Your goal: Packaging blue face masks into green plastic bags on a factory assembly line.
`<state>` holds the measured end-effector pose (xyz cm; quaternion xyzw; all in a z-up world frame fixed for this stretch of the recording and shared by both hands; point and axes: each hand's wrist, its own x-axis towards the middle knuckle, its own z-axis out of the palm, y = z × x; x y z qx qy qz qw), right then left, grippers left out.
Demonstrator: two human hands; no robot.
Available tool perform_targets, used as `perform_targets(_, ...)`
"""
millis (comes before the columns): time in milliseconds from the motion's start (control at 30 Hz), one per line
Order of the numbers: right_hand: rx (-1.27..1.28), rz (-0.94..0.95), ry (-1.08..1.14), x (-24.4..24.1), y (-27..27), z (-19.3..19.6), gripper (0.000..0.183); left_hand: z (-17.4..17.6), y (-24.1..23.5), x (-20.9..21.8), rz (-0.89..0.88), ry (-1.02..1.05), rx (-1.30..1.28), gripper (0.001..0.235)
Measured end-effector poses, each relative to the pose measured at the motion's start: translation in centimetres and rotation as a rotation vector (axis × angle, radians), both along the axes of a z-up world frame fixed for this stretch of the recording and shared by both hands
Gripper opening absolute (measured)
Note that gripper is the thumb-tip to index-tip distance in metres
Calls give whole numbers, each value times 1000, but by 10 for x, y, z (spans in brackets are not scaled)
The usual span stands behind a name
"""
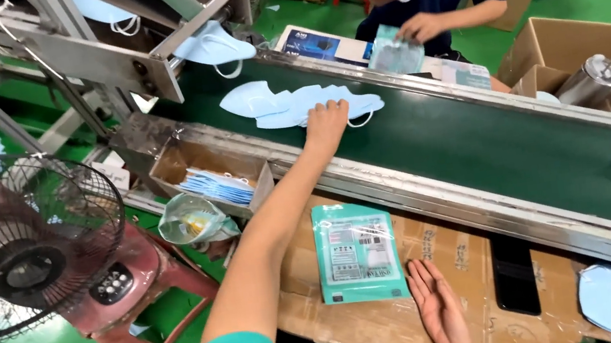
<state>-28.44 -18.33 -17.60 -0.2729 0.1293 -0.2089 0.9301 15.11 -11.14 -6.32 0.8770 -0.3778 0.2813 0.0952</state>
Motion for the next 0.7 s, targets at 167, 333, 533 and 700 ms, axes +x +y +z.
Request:
perform_targets(167,-390,-352,384,-25,21,57,58,41,5,-124,-472,134,-87,33)
perform_targets(333,-1599,-522,396,-51,18,166,84,78,55,-309,-1026,0,-24,28)
perform_targets(533,-1381,-367,680,-133,-10,111,39,70,78,-337,-1229,708,-353,73)
perform_targets(700,-1398,-219,581,-96,14,135,76,-23,63,-345,-948,1025,-261,116)
